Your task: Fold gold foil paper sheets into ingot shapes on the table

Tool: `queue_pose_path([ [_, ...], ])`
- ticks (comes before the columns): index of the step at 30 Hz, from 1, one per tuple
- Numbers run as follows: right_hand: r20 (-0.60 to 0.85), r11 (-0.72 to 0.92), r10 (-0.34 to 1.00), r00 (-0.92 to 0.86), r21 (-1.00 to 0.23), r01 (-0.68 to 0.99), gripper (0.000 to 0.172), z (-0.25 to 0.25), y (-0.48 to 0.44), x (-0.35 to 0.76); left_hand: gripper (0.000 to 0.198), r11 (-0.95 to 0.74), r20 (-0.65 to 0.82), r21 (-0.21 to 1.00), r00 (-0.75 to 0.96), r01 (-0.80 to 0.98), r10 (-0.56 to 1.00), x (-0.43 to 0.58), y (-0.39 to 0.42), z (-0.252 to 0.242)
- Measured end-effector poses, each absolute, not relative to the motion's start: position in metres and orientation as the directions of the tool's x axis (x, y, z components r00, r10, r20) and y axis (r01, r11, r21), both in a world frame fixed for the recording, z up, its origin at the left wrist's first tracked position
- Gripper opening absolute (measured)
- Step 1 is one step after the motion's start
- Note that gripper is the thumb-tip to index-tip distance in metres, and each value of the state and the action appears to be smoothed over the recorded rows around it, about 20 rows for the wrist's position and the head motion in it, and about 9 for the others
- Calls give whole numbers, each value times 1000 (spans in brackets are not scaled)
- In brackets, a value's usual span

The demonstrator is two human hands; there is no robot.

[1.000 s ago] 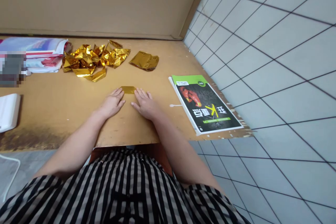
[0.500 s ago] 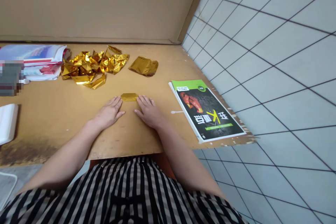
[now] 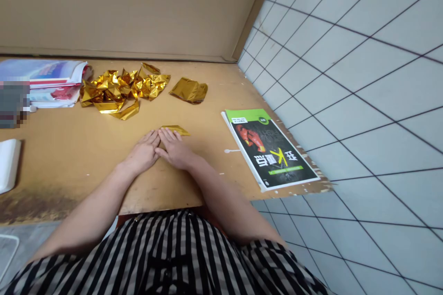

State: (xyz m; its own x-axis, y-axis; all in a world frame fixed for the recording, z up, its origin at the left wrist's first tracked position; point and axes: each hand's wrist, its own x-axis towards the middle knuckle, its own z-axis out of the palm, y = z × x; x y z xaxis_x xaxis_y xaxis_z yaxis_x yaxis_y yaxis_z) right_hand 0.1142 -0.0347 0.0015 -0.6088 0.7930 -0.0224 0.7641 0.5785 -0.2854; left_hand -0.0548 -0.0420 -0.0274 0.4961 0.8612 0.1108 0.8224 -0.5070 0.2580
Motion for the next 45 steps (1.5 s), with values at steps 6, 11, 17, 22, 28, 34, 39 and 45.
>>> queue_pose_path([
  [6, -36, 523, 835, -550, -264, 811, 72, -8, -40, 151, 56, -470, 87, 242, 463, 849, 882, -50, -45, -19],
  [11, -29, 449, 883, -469, -240, 861, 69, -8, -49, 174, 55, -469, 69, 224, 466, 854, 882, -49, -45, -15],
  [17, -4, 447, 889, -458, -218, 868, 68, -11, -51, 172, 57, -533, 68, 218, 532, 817, 844, -21, -34, 0],
  [22, -20, 425, 897, -442, -237, 874, 65, -6, -52, 169, 63, -575, -49, 285, 610, 767, 791, 3, -25, 4],
  [28, -35, 412, 903, -428, -216, 885, 67, -2, -55, 168, 71, -579, -50, 290, 617, 762, 785, -37, -30, -8],
  [34, -63, 397, 906, -420, -224, 890, 70, 1, -52, 167, 70, -547, -9, 274, 571, 791, 821, -68, -37, -17],
  [39, -48, 448, 880, -473, -251, 858, 74, 12, -38, 139, 72, -526, -29, 277, 554, 804, 832, -64, -38, -17],
  [45, -82, 490, 836, -543, -337, 804, 77, 7, -26, 108, 73, -481, -71, 290, 520, 827, 851, -60, -40, -12],
])
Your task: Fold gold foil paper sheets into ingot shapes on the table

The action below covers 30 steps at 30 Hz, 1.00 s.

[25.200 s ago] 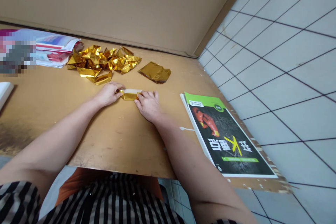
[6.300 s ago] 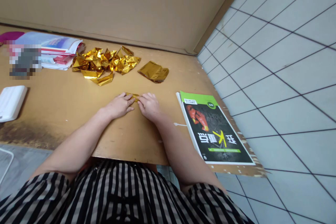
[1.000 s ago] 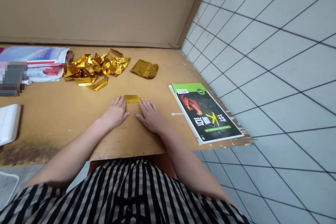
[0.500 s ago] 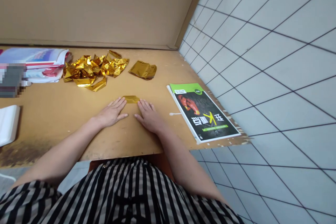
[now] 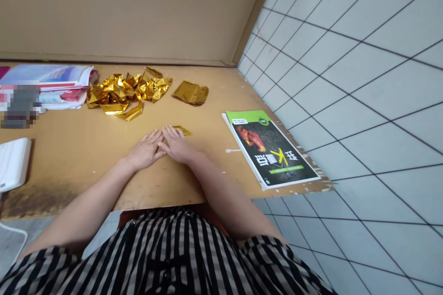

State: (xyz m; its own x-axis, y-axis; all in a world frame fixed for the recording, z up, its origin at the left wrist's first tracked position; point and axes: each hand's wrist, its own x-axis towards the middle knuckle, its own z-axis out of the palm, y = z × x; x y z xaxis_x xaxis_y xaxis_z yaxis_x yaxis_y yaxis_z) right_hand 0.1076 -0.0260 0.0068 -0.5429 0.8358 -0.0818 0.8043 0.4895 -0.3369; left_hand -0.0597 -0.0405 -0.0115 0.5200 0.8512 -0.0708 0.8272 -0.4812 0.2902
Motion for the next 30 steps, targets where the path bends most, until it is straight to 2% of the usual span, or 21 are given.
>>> queue_pose_path([
  [9, -101, 379, 902, -419, -277, 883, 73, -1, -30, 165, 71, -480, -95, 226, 510, 848, 855, -57, -42, -7],
  [14, -55, 367, 919, -391, -250, 896, 70, -7, -35, 170, 74, -510, -72, 186, 529, 840, 845, -44, -38, -8],
  [22, -156, 232, 951, -269, -219, 948, 69, 5, -11, 159, 74, -500, -95, 170, 519, 849, 849, -30, -1, -6],
  [30, -142, 260, 944, -297, -233, 937, 69, 6, 4, 161, 71, -492, -71, 196, 513, 848, 855, -14, 19, -4],
])
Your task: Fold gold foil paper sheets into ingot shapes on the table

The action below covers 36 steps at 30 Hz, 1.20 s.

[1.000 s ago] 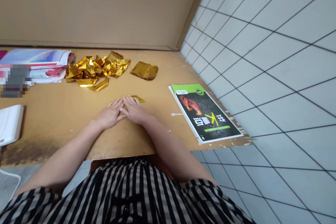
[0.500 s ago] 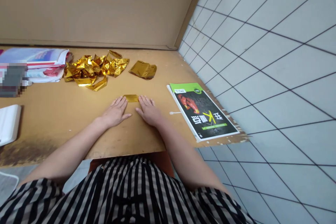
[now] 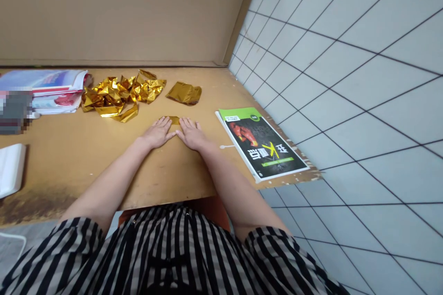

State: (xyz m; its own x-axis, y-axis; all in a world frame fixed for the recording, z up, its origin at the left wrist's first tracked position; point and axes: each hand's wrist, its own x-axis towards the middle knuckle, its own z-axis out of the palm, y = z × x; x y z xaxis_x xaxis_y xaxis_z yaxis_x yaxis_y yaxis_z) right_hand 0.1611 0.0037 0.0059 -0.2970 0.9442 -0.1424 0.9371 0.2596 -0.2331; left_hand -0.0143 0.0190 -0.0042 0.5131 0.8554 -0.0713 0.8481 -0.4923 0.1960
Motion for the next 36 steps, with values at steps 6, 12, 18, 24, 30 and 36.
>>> queue_pose_path([
  [6, -92, 316, 931, -354, -282, 906, 72, 13, 5, 143, 65, -492, -41, 233, 514, 839, 857, -15, 18, -10],
  [12, -105, 336, 915, -390, -335, 880, 76, 10, 9, 124, 62, -500, -10, 251, 518, 829, 855, -18, 18, -12],
  [18, -111, 317, 924, -366, -313, 895, 72, 3, 5, 157, 68, -497, -41, 222, 517, 839, 855, -20, 17, -10],
  [24, -102, 291, 940, -327, -267, 919, 70, 2, -2, 171, 75, -447, -49, 163, 460, 880, 887, -35, 11, -11],
  [30, -108, 273, 946, -305, -240, 932, 70, 4, -3, 166, 73, -404, -31, 146, 412, 903, 911, -30, 9, -3],
  [36, -99, 282, 945, -310, -230, 932, 67, 3, -2, 166, 69, -508, -36, 197, 524, 839, 851, -7, 18, 0],
])
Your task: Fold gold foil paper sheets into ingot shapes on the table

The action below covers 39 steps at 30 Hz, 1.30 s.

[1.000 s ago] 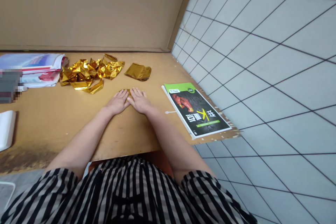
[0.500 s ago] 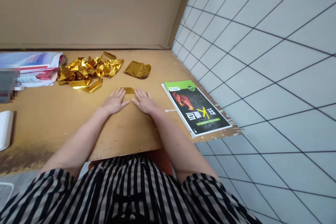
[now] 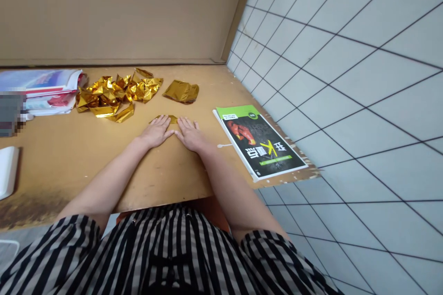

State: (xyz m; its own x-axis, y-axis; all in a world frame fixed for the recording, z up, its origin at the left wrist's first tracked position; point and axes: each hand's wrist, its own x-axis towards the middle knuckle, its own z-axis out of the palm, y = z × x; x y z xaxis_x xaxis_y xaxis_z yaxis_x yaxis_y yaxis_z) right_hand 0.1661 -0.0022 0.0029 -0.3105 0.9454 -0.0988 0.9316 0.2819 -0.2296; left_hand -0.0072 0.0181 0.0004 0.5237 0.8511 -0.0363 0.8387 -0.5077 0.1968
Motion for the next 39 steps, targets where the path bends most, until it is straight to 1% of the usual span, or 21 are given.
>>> queue_pose_path([
  [4, -124, 274, 944, -306, -224, 935, 68, 5, -4, 168, 67, -508, -38, 215, 527, 834, 849, -8, 20, -5],
  [7, -141, 252, 946, -292, -243, 937, 69, 6, -2, 165, 65, -504, -25, 225, 522, 834, 853, -10, 21, -10],
  [10, -117, 225, 958, -262, -260, 939, 71, 7, 4, 152, 62, -515, -9, 248, 533, 821, 846, -10, 22, -12],
  [13, -81, 263, 951, -299, -294, 919, 72, 8, 10, 134, 61, -503, -16, 265, 525, 823, 851, -10, 23, -11],
  [16, -97, 284, 937, -336, -349, 893, 72, 8, 13, 123, 61, -489, -33, 271, 516, 829, 856, -10, 22, -7],
  [18, -95, 293, 933, -348, -362, 885, 72, 7, 14, 125, 61, -487, -36, 269, 514, 831, 857, -10, 21, -7],
  [23, -97, 292, 937, -336, -314, 903, 71, 2, 11, 146, 62, -492, -19, 253, 513, 833, 858, -10, 24, -12],
  [30, -100, 297, 938, -333, -270, 916, 67, 2, 8, 153, 72, -466, -18, 205, 480, 861, 877, -34, 23, -17],
  [35, -97, 297, 938, -332, -268, 917, 65, 3, 7, 152, 70, -423, -34, 164, 433, 891, 901, -52, 18, -13],
  [39, -89, 296, 940, -329, -266, 917, 65, 1, 9, 152, 70, -389, -19, 139, 395, 911, 918, -40, 18, -3],
])
